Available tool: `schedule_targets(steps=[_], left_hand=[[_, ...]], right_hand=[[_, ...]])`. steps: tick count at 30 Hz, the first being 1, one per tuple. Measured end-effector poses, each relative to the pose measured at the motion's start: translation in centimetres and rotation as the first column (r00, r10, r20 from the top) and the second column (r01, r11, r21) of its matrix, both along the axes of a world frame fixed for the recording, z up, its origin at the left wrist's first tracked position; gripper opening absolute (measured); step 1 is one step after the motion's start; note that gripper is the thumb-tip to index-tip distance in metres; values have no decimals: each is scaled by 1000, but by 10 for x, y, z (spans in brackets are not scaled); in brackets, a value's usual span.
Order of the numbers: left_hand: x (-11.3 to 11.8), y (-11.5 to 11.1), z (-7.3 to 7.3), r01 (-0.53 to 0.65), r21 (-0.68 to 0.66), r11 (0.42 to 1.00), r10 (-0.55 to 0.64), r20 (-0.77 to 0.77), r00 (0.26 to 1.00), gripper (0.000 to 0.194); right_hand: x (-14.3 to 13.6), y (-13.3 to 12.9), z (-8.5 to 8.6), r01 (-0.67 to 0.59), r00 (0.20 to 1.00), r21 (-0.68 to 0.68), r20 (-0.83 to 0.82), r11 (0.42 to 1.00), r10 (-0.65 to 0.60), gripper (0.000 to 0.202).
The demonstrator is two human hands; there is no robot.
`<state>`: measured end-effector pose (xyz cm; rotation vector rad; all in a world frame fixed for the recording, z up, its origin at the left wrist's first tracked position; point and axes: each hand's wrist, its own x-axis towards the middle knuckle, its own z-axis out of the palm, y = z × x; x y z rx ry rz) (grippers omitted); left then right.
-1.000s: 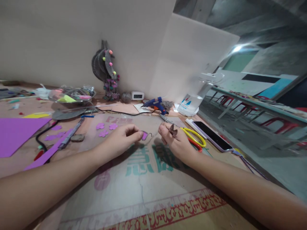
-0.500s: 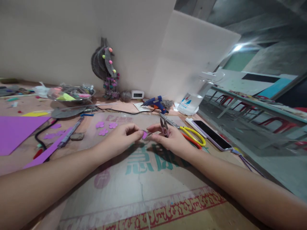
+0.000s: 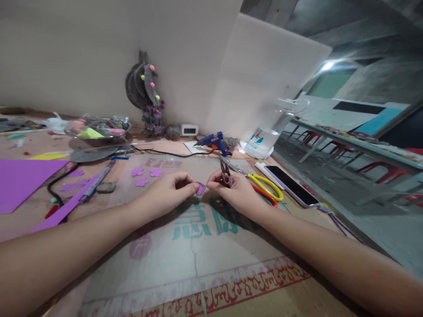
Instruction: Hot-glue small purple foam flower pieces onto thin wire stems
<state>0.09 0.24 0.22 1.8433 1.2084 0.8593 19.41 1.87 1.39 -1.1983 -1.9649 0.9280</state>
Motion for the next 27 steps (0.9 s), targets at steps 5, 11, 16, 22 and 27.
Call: schedule_targets(steps=[5,11,16,22,27], left_hand=[[0,-1,0,38,-10,999,-38,0,999,25],[0,-1,0,58,-17,998,-58,11,998,24],[-1,0,-2,77,-14,997,-77,27,997,24],[-2,1,-2,94,-27,995,-92,42,995,27],[0,1,0,74,-41,996,-70,87,994,26]], right_hand=[[-2,-2,2,9,1000,37,14,999,-10,13],[-2,-3,1,9,999,77,39,997,-13,15],[-1,-3,0,11,999,61,34,998,-13,15],[-2,-3,1,2,1000,43,14,999,-2,15],[1,-1,2,116,989,93,-107,989,-106,22]])
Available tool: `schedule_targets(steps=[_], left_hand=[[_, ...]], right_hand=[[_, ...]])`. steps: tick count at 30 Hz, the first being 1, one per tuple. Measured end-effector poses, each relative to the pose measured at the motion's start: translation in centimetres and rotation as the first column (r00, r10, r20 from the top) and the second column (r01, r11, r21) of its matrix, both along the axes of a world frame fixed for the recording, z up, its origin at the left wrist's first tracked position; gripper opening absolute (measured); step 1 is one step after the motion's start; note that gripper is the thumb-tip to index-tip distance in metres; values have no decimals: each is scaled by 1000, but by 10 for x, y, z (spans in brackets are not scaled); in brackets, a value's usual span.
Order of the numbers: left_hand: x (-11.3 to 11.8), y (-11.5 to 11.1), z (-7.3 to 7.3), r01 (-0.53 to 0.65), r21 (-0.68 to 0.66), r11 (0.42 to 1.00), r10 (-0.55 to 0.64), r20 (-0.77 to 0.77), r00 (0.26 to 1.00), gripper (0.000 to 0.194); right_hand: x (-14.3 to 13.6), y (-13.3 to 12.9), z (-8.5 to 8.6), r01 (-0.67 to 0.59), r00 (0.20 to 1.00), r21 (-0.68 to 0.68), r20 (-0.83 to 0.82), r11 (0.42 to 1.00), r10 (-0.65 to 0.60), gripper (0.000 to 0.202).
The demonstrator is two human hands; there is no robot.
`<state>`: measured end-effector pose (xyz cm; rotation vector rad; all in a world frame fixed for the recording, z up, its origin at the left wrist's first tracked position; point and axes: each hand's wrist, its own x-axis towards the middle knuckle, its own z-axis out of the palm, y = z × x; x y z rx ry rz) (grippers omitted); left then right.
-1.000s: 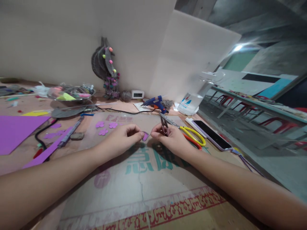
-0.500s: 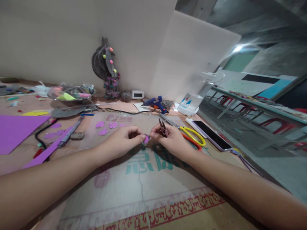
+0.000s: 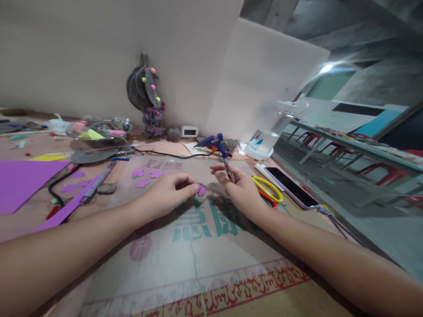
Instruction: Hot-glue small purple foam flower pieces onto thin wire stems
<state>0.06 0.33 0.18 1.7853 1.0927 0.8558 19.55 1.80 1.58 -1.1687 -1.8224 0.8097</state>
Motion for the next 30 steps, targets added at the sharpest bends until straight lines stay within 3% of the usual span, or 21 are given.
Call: schedule_targets(steps=[4,10,15,21,30], left_hand=[[1,-1,2,-40,-18,999,41,35,999,23],[2,-4,7,-93,-56,994,94,25,995,23],[1,-2,5,-114,-100,988,124,92,988,22],[1,0,5,-131,-124,984,150,162,975,20],[2,0,6,-133,-106,985,149,163,975,19]], right_hand=[[5,0,-2,48,998,96,42,994,-52,20],[5,-8,2,-112,969,140,234,984,77,25],[15,-7,2,-233,927,311,359,921,114,32],[23,-2,-5,-281,842,273,530,920,100,45],[22,0,-5,-241,831,284,555,928,46,47]])
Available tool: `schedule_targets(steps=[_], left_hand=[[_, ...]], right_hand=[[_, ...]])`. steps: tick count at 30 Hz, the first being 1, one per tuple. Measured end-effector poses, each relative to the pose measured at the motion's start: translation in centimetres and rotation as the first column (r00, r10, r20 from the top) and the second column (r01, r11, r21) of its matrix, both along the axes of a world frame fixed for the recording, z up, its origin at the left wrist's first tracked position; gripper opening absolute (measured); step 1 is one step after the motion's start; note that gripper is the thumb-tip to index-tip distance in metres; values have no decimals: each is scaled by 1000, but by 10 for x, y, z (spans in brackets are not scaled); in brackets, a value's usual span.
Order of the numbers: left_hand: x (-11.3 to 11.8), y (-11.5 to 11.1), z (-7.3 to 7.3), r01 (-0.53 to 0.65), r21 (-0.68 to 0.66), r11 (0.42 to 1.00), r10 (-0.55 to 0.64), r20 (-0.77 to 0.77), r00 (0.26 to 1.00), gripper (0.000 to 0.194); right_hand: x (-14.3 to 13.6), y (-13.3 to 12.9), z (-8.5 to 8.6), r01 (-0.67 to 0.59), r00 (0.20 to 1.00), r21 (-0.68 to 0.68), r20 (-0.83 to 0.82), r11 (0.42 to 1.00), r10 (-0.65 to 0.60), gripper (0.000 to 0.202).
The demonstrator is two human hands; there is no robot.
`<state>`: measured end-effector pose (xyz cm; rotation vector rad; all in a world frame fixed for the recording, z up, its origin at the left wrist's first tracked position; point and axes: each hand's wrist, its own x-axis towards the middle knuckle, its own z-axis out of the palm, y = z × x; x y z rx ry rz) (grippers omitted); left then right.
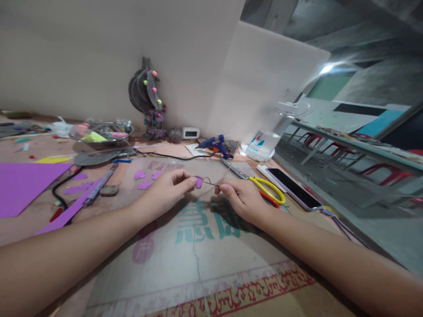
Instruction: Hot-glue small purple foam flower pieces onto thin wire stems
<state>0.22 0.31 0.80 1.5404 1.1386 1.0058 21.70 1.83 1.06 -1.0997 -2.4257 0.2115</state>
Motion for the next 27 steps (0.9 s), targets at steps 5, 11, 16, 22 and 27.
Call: schedule_targets(steps=[5,11,16,22,27], left_hand=[[-1,0,0,3,-33,999,-4,-17,1000,19],[-2,2,-3,28,-1,1000,-28,6,1000,21],[-2,2,-2,34,18,999,-33,-30,999,22],[-3,1,-2,38,31,999,-35,-100,994,24],[-3,1,-2,45,48,998,-40,-98,994,24]], right_hand=[[0,1,-1,12,1000,-6,4,1000,-12,45],[-1,1,-1,12,1000,-23,9,1000,-12,44],[-2,2,-1,14,1000,-19,19,1000,-13,45],[-3,2,-1,14,999,-18,38,1000,-13,42],[-5,2,-1,11,999,-37,36,999,-10,41]])
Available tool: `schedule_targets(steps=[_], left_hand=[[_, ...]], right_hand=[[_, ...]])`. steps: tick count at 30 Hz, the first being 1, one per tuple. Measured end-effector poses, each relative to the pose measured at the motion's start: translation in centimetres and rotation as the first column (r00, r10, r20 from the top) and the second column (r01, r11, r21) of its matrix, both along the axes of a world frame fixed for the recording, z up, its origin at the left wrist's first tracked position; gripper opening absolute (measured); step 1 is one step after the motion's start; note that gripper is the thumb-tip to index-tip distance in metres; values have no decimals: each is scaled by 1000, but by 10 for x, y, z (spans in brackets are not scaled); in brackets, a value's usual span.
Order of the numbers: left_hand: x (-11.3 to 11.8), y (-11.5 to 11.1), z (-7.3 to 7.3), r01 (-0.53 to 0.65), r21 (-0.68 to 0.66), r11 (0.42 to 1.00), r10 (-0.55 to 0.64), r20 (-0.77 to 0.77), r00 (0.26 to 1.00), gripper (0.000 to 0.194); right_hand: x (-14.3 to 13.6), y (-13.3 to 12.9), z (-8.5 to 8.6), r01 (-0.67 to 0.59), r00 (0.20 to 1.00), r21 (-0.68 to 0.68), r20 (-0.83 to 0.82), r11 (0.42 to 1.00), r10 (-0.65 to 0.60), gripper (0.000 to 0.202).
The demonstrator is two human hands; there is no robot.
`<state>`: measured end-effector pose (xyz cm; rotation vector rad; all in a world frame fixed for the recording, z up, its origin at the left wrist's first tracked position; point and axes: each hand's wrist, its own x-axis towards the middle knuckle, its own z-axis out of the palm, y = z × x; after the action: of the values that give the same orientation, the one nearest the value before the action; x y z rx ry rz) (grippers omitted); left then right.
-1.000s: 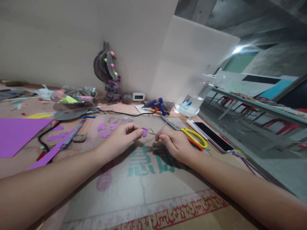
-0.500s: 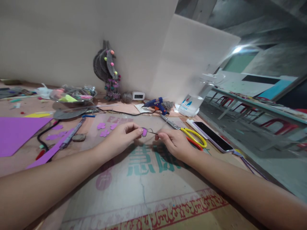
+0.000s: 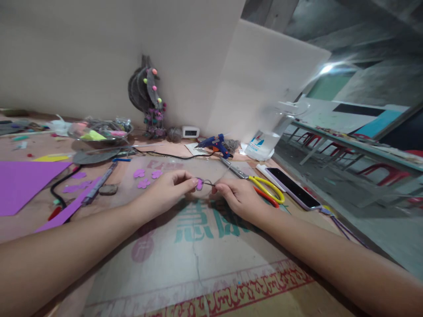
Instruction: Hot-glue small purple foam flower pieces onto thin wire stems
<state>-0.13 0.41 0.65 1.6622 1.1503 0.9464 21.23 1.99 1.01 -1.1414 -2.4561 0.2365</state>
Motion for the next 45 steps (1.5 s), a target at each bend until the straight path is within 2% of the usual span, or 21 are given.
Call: schedule_targets(steps=[11,17,21,25,30,33,35,37,39,41,43,45], left_hand=[[2,0,0,-28,-36,999,28,9,1000,22],[1,0,-1,-2,-18,1000,2,15,1000,24],[2,1,-2,-13,-45,999,15,48,999,23],[2,3,-4,-29,-55,998,37,148,988,20],[2,6,-7,-85,28,996,80,149,986,22],[1,7,-8,-82,27,996,77,156,985,21],[2,6,-8,-70,41,997,63,153,986,20],[2,4,-7,-58,47,997,52,122,991,21],[3,2,-5,-40,30,999,38,65,997,22],[3,-1,-3,-18,18,1000,17,12,1000,24],[3,-2,-2,8,28,1000,-8,-16,1000,24],[3,-2,-2,27,46,999,-26,-26,999,23]], right_hand=[[3,-1,-1,-18,997,47,-80,999,21,43],[0,0,-1,22,1000,12,-22,1000,-21,40],[2,0,-1,2,997,15,-82,1000,-1,41],[4,-2,1,-70,986,93,-142,993,83,41],[-4,-15,3,-287,958,149,67,946,280,29],[-11,-19,2,-344,937,166,124,924,326,30],[-14,-18,3,-302,953,175,51,937,298,22],[-14,-15,3,-205,968,172,-111,964,226,17],[-14,-11,3,-83,948,120,-295,989,116,14],[-14,-10,2,-20,909,-39,-417,999,2,11],[-16,-12,2,-45,881,-251,-467,967,-80,26],[-18,-14,2,-115,865,-382,-492,917,-97,31]])
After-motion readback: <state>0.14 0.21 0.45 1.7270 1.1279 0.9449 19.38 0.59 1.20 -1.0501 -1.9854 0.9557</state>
